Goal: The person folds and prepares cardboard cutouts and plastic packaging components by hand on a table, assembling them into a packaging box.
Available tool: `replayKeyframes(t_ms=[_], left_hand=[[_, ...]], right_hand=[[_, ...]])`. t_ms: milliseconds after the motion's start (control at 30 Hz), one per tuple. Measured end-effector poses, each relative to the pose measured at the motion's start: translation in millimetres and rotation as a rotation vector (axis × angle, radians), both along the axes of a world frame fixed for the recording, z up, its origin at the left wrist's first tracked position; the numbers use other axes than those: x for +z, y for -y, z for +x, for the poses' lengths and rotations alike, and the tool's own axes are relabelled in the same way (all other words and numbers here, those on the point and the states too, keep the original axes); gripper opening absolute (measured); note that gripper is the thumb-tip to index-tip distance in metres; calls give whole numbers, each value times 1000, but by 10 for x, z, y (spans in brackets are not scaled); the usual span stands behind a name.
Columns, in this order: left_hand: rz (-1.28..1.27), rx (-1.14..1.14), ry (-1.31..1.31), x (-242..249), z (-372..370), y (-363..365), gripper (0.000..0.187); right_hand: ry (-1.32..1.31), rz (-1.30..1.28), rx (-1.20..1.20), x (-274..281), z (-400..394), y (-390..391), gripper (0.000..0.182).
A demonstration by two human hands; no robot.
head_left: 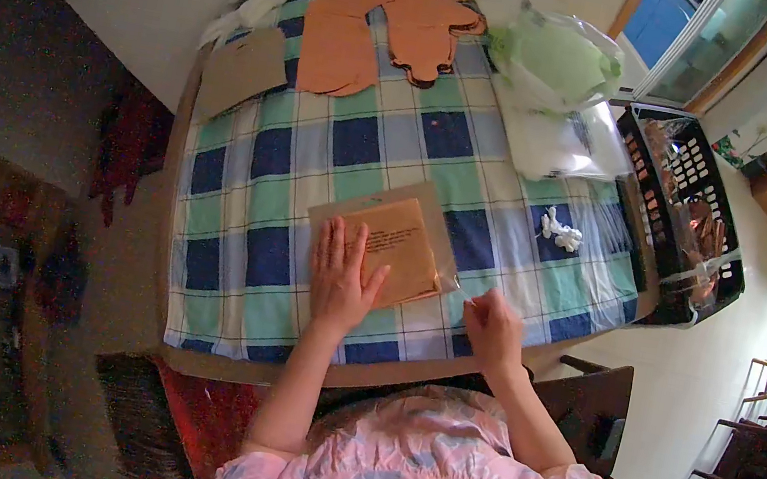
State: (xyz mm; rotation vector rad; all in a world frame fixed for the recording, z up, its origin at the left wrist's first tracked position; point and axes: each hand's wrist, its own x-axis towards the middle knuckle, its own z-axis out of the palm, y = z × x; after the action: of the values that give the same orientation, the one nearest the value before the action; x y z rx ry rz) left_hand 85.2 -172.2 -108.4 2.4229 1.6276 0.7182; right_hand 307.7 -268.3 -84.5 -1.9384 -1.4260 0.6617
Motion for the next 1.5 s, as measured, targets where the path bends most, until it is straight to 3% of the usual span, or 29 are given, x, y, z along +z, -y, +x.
replayKeyframes(t_ms=[100, 300, 400, 433, 500, 700, 800, 900, 1000, 1100, 1200, 1400, 1500], left_hand=[[-11, -7, 5, 18, 5, -2, 66], [-11, -9, 8, -25, 7, -5, 66], [3, 16, -16, -62, 6, -16, 66], [-10, 20, -7, -68, 6, -12, 66], [-34, 30, 12, -77, 10, -4, 67], [-1, 38, -26, -23, 14, 13, 66], [0, 36, -32, -23, 20, 9, 66], [-6, 44, -14, 11, 33, 17, 66], [22, 37, -10, -7, 37, 10, 65], [56, 14, -15, -37, 65, -16, 65], [78, 30, -25, -25, 133, -13, 64], [11, 43, 6, -6, 161, -3, 65], [45, 31, 17, -4, 167, -35, 65]], right_hand=[[19, 171, 28, -16, -89, -86, 17], [-6, 246, -26, -66, -246, -230, 15], [-174, 209, 8, 44, -219, -157, 14], [-98, 234, 29, 11, -185, -117, 15], [56, 284, 74, -93, -97, -43, 18], [172, 293, 247, -30, -76, -82, 35], [37, 222, 214, -70, -54, -29, 42], [203, 258, 259, -24, -68, -62, 42], [208, 252, 288, 31, -68, -96, 39], [13, 245, 180, 38, -10, -85, 33], [54, 224, -19, 82, 8, -140, 14], [246, 381, 132, 123, 82, -433, 8], [326, 159, 258, 174, 162, -340, 25]])
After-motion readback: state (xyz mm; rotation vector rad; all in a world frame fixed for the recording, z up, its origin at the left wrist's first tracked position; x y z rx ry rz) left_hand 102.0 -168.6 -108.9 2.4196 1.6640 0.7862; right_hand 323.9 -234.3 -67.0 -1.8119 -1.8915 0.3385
